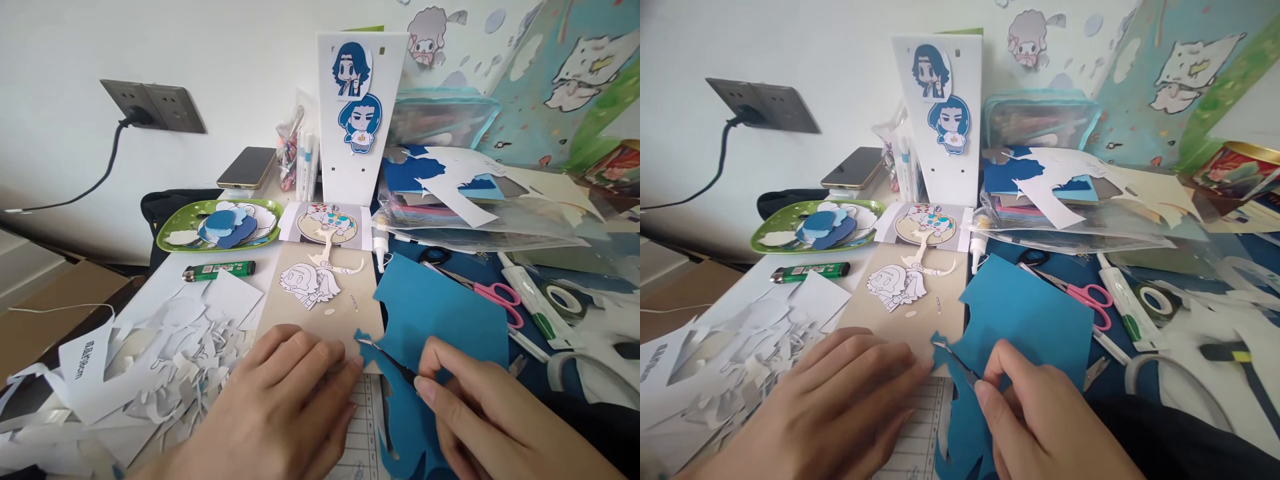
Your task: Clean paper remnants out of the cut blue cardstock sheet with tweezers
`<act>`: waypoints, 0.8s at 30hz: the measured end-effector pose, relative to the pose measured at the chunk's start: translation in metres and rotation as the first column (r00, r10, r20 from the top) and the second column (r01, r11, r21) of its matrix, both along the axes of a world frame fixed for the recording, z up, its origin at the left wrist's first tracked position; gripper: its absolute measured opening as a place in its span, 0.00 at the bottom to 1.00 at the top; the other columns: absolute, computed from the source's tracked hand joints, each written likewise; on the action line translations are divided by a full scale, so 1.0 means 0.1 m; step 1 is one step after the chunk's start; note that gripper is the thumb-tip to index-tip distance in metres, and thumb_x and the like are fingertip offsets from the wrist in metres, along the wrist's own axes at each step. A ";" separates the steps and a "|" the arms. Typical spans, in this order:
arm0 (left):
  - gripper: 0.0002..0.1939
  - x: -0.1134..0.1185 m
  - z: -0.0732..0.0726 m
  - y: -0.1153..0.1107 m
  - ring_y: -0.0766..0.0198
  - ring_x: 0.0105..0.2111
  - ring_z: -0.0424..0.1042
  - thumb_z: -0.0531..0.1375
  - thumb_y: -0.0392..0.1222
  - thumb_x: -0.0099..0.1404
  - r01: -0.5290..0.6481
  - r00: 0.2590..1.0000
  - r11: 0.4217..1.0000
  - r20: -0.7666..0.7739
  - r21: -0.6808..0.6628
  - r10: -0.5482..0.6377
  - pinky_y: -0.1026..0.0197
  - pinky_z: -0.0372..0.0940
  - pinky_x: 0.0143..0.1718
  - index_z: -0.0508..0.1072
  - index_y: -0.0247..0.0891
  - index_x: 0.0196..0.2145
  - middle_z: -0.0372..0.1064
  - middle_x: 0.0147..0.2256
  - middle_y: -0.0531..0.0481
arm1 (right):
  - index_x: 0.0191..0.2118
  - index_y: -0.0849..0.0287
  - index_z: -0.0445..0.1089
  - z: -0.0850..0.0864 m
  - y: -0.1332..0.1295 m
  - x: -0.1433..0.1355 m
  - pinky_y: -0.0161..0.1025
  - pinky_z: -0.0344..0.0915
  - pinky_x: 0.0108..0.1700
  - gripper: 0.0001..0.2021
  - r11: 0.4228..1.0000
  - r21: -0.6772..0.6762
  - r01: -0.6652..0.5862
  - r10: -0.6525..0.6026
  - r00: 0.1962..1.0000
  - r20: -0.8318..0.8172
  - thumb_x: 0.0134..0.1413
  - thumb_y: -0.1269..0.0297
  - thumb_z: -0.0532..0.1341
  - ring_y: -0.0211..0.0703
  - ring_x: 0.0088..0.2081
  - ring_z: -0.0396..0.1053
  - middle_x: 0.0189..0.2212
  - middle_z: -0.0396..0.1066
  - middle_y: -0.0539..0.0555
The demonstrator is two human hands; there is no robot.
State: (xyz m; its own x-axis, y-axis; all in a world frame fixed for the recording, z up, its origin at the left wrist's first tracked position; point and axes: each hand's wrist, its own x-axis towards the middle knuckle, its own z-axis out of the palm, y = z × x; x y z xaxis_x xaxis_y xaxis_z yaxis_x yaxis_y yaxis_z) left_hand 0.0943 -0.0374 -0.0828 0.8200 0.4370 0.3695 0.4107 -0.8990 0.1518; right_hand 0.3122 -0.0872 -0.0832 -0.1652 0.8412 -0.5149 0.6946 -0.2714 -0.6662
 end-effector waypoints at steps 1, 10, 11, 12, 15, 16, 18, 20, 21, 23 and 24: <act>0.13 0.00 -0.01 -0.01 0.57 0.30 0.71 0.57 0.39 0.60 -0.012 1.000 1.000 -0.001 -0.009 0.012 0.56 0.65 0.35 0.77 0.36 0.40 0.76 0.33 0.44 | 0.27 0.55 0.56 0.00 0.01 -0.01 0.30 0.60 0.19 0.18 1.000 0.012 -0.002 0.002 1.000 0.009 0.62 0.51 0.42 0.32 0.13 0.58 0.13 0.61 0.44; 0.19 -0.02 -0.09 -0.05 0.46 0.50 0.68 0.57 0.39 0.62 0.025 0.998 0.971 -0.057 -0.240 -0.040 0.45 0.59 0.53 0.71 0.37 0.51 0.66 0.53 0.41 | 0.28 0.55 0.57 -0.05 -0.02 -0.01 0.31 0.60 0.20 0.18 1.000 0.016 -0.001 0.000 0.997 0.071 0.62 0.50 0.42 0.34 0.13 0.59 0.12 0.61 0.45; 0.19 -0.02 -0.09 -0.05 0.46 0.51 0.67 0.57 0.39 0.62 0.030 0.996 0.966 -0.068 -0.255 -0.049 0.44 0.58 0.54 0.71 0.36 0.51 0.65 0.54 0.41 | 0.29 0.54 0.57 -0.06 -0.02 0.01 0.31 0.59 0.20 0.19 1.000 0.004 0.001 -0.001 0.997 0.073 0.62 0.49 0.42 0.34 0.13 0.59 0.12 0.61 0.45; 0.18 -0.01 -0.09 -0.05 0.45 0.51 0.67 0.57 0.39 0.62 0.038 0.995 0.966 -0.076 -0.256 -0.059 0.43 0.57 0.55 0.71 0.36 0.50 0.65 0.54 0.40 | 0.29 0.54 0.58 -0.07 -0.03 0.03 0.31 0.59 0.19 0.19 1.000 -0.008 0.004 -0.003 0.997 0.076 0.62 0.48 0.42 0.34 0.13 0.59 0.12 0.60 0.45; 0.16 0.02 -0.09 -0.06 0.44 0.51 0.67 0.55 0.39 0.63 0.057 0.993 0.968 -0.091 -0.244 -0.082 0.42 0.56 0.55 0.73 0.34 0.47 0.64 0.54 0.39 | 0.30 0.54 0.59 -0.08 -0.03 0.10 0.29 0.58 0.19 0.21 0.999 -0.040 0.026 -0.023 0.997 0.074 0.61 0.44 0.43 0.34 0.15 0.59 0.12 0.59 0.44; 0.15 0.03 -0.08 -0.06 0.44 0.51 0.67 0.55 0.39 0.63 0.055 0.993 0.965 -0.091 -0.255 -0.080 0.42 0.55 0.56 0.73 0.34 0.47 0.65 0.54 0.39 | 0.30 0.54 0.59 -0.07 -0.03 0.14 0.28 0.58 0.19 0.21 0.998 -0.052 0.039 -0.035 0.997 0.066 0.61 0.43 0.44 0.34 0.16 0.59 0.13 0.59 0.44; 0.15 0.04 -0.08 -0.07 0.43 0.51 0.67 0.55 0.40 0.63 0.050 0.994 0.959 -0.079 -0.279 -0.075 0.41 0.54 0.56 0.73 0.35 0.47 0.65 0.54 0.39 | 0.29 0.55 0.58 -0.05 -0.01 0.20 0.27 0.57 0.19 0.21 0.994 -0.080 0.072 -0.068 0.997 0.047 0.60 0.43 0.45 0.33 0.16 0.58 0.12 0.58 0.43; 0.16 0.03 -0.09 -0.07 0.42 0.51 0.66 0.55 0.40 0.63 0.061 0.994 0.958 -0.072 -0.280 -0.084 0.39 0.54 0.55 0.73 0.33 0.47 0.65 0.54 0.37 | 0.29 0.55 0.58 0.01 0.03 0.24 0.26 0.55 0.18 0.20 0.990 -0.088 0.108 -0.106 0.994 0.027 0.60 0.43 0.46 0.31 0.14 0.56 0.11 0.56 0.42; 0.16 0.02 -0.10 -0.07 0.41 0.51 0.66 0.55 0.40 0.63 0.068 0.994 0.959 -0.067 -0.275 -0.090 0.39 0.53 0.55 0.72 0.32 0.47 0.65 0.54 0.36 | 0.29 0.55 0.58 0.04 0.06 0.26 0.26 0.55 0.17 0.20 0.990 -0.072 0.123 -0.122 0.992 0.014 0.60 0.43 0.47 0.31 0.13 0.54 0.10 0.55 0.42; 0.17 -0.02 -0.11 -0.06 0.42 0.52 0.65 0.55 0.41 0.63 0.070 0.996 0.950 -0.027 -0.304 -0.082 0.40 0.51 0.56 0.72 0.32 0.48 0.66 0.53 0.36 | 0.28 0.55 0.58 0.11 0.10 0.27 0.26 0.54 0.16 0.20 0.990 0.001 0.142 -0.142 0.990 -0.018 0.60 0.44 0.47 0.31 0.13 0.53 0.10 0.55 0.42; 0.18 -0.03 -0.11 -0.06 0.43 0.52 0.64 0.56 0.41 0.62 0.062 0.998 0.934 0.023 -0.353 -0.057 0.41 0.50 0.57 0.71 0.33 0.49 0.66 0.53 0.37 | 0.28 0.56 0.58 0.14 0.11 0.26 0.27 0.54 0.16 0.20 0.989 0.053 0.141 -0.139 0.989 -0.043 0.60 0.44 0.47 0.31 0.13 0.54 0.10 0.56 0.42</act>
State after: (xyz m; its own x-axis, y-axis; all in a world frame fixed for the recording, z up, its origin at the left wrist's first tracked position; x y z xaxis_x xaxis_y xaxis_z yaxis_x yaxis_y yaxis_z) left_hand 0.0909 -0.0432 -0.0934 0.8449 0.4918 0.2107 0.3542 -0.8093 0.4686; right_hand 0.3384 -0.0767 -0.0697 -0.0624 0.8844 -0.4625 0.6257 -0.3264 -0.7085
